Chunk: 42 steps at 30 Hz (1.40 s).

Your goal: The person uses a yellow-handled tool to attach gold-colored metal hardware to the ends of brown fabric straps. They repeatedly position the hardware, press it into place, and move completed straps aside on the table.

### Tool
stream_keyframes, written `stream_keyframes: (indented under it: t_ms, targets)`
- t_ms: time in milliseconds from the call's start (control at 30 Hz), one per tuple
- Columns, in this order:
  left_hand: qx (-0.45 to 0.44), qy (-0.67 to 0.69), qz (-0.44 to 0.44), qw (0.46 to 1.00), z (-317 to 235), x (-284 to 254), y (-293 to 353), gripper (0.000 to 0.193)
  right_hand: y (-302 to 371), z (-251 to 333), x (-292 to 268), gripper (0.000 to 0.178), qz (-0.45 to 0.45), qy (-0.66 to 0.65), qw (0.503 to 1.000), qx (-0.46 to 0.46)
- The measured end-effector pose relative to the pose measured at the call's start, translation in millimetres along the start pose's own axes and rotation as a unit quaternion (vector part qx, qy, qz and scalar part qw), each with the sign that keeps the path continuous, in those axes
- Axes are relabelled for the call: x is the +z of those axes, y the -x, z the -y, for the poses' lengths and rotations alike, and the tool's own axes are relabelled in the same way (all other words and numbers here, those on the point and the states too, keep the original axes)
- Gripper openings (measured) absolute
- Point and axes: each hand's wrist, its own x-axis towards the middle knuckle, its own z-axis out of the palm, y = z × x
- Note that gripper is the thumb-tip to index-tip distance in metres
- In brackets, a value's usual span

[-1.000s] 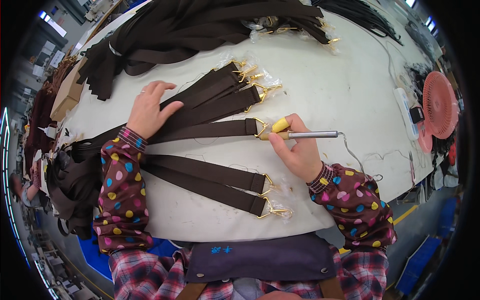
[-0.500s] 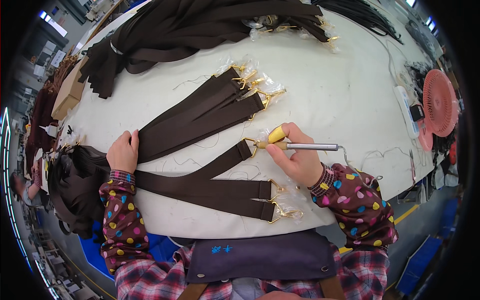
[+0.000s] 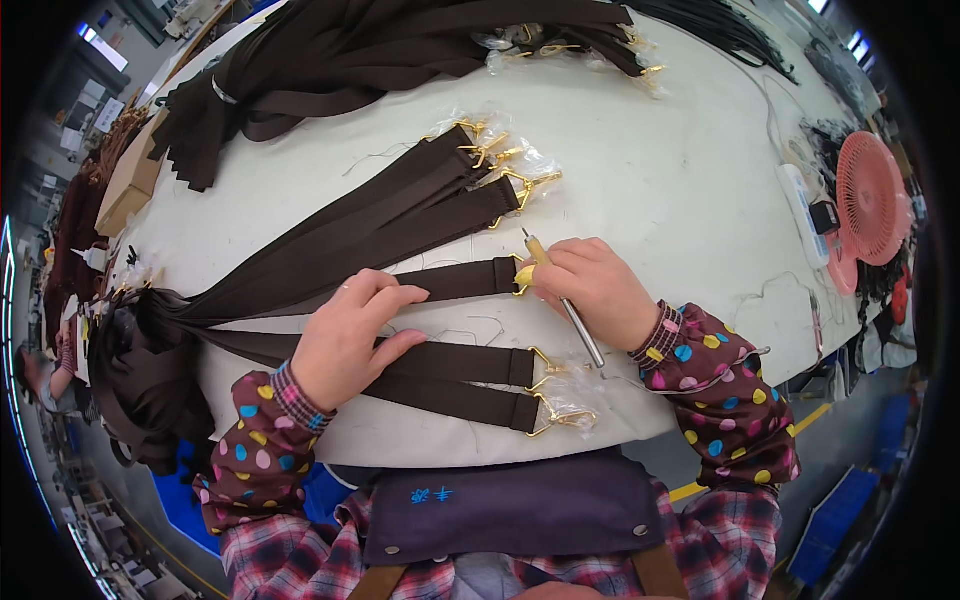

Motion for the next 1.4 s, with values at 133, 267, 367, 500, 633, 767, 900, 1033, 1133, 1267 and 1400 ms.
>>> stream_keyframes:
  t_ms: [133,267,367,500,633,767,900,1033,1133,1267,1400]
  targets:
    - [0.003,0.022,0.088,0.996,15,22,-22,0.032,8,-1,-6,0.013,-0.012,-0.018,1.000,0.002]
    - [-0.010,0.111,0.138,0.984,3,20,-59,0.033,5,6,-15,0.010,-0.064,-0.087,0.992,0.059]
    - [0.003,0.136,0.157,0.978,2,27,-73,0.030,-10,17,-11,0.014,-0.117,-0.192,0.966,0.129]
    - [0.045,0.141,0.158,0.976,10,39,-77,0.021,-12,20,3,0.017,-0.138,-0.296,0.926,0.189]
    - [0.006,0.231,0.153,0.961,10,41,-78,0.014,-9,19,22,0.021,-0.181,-0.294,0.915,0.206]
    - [-0.128,0.421,0.179,0.880,11,48,-76,0.012,-11,19,19,0.023,-0.162,-0.269,0.926,0.210]
    - [-0.111,0.443,0.181,0.871,15,50,-76,0.014,-11,20,19,0.023,-0.154,-0.239,0.936,0.205]
    - [-0.111,0.445,0.185,0.869,15,50,-76,0.014,-10,19,20,0.023,-0.147,-0.215,0.943,0.205]
    - [-0.115,0.442,0.186,0.870,15,50,-76,0.014,-11,19,19,0.024,-0.142,-0.206,0.946,0.205]
    - [-0.120,0.442,0.187,0.869,15,49,-76,0.014,-11,19,20,0.024,-0.140,-0.215,0.944,0.207]
    - [-0.120,0.446,0.188,0.867,15,48,-76,0.014,-12,20,19,0.024,-0.138,-0.208,0.947,0.203]
